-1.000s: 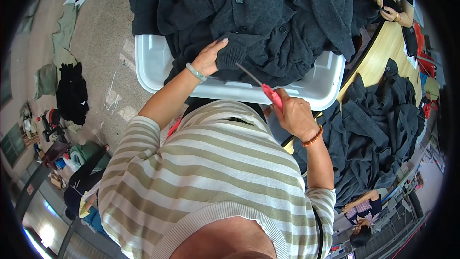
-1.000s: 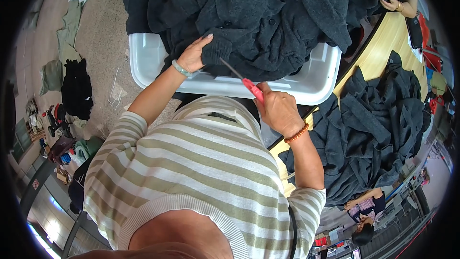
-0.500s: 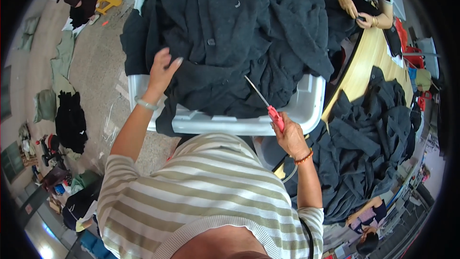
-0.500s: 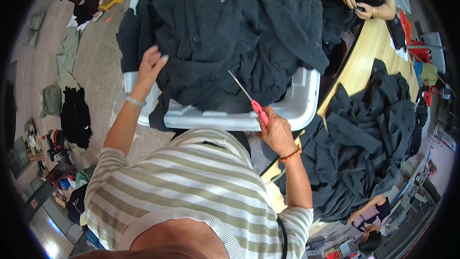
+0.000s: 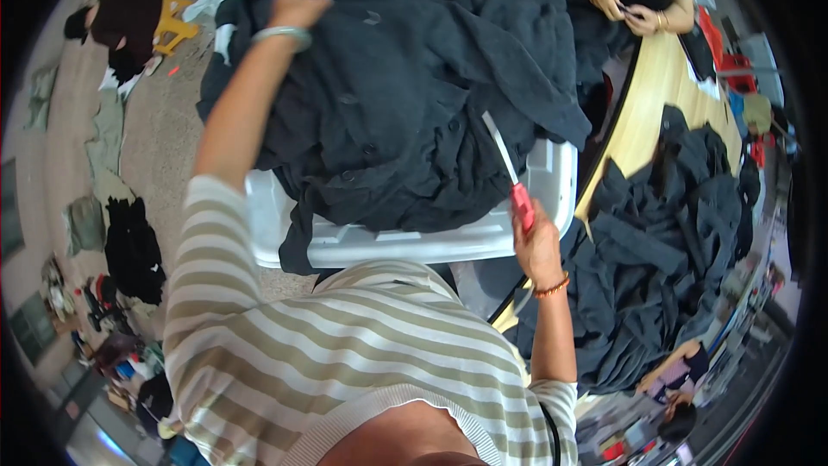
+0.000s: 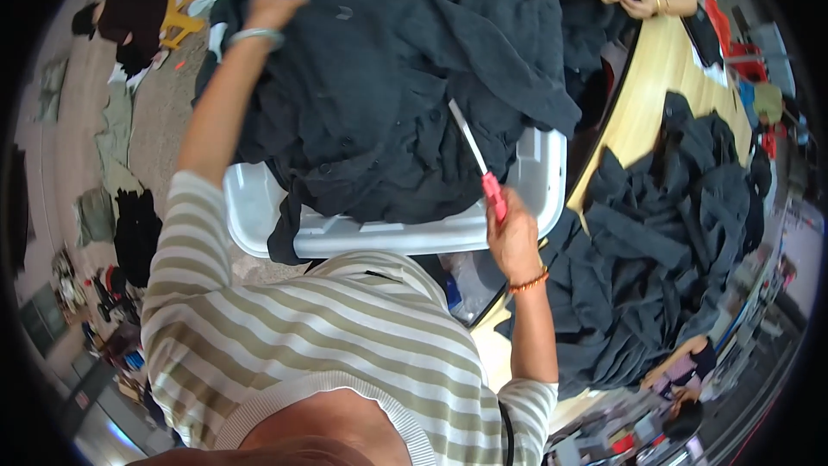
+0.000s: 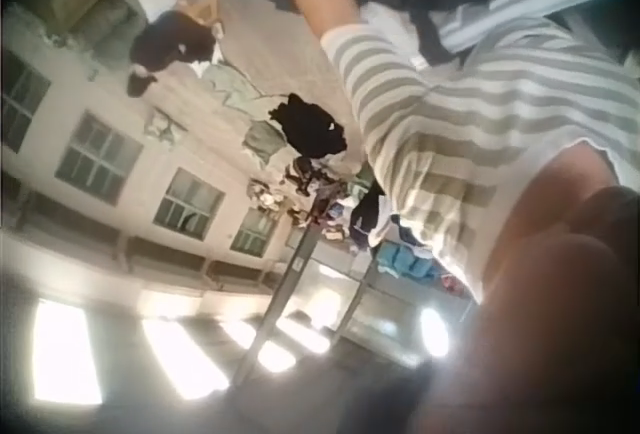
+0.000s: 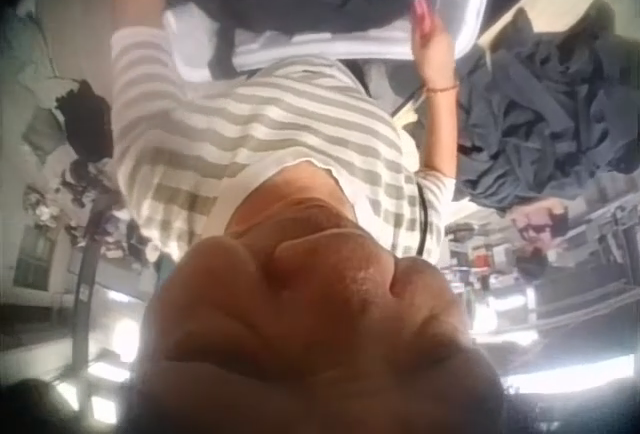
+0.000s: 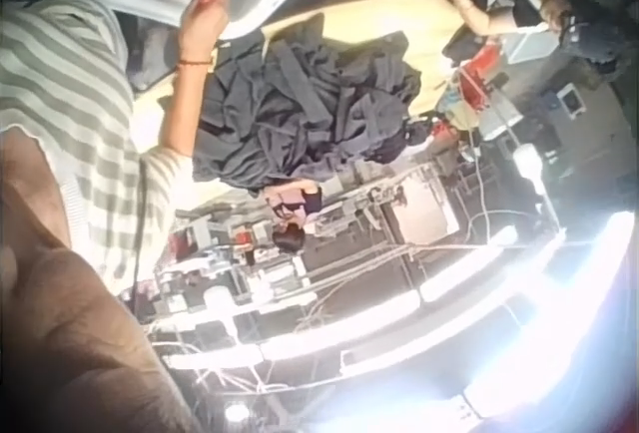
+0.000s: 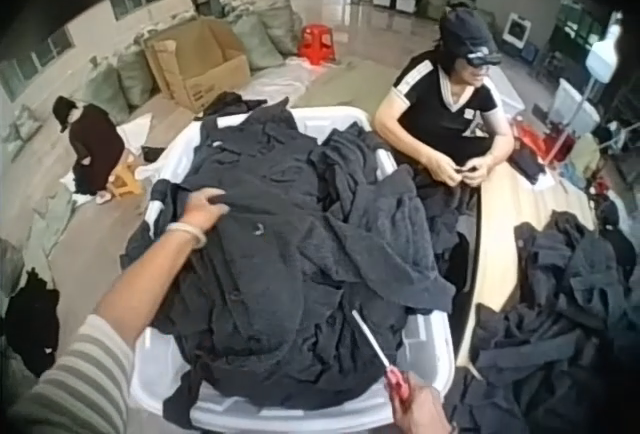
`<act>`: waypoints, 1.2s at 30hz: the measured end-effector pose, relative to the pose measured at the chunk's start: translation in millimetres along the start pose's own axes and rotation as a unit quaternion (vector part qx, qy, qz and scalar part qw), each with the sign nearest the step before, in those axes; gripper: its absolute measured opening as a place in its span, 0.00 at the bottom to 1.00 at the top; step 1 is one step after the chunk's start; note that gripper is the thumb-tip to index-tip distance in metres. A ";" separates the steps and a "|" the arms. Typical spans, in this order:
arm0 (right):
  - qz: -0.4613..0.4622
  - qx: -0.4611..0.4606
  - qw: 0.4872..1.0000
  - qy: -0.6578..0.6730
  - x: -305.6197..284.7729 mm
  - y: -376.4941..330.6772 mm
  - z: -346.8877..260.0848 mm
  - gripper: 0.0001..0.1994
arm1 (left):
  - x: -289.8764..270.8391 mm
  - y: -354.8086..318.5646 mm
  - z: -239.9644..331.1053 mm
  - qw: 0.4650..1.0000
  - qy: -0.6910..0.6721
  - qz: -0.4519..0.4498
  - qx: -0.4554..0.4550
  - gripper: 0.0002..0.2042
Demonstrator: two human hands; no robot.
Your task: Inspecting black garments in a bin and trimming loose threads with small scissors.
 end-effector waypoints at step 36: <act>0.373 0.170 0.826 0.387 -92.4 -58.5 25.7 0.16 | 18.7 -93.2 -16.2 0.868 0.270 -0.351 0.226 0.42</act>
Point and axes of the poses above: each hand's wrist, its own y-axis towards the middle knuckle, its own x-axis out of the palm, z = x × y, the point moved 3 cm from there along y, towards the middle knuckle, and after that the axes turned 5 degrees about -z, right-handed, at the moved point
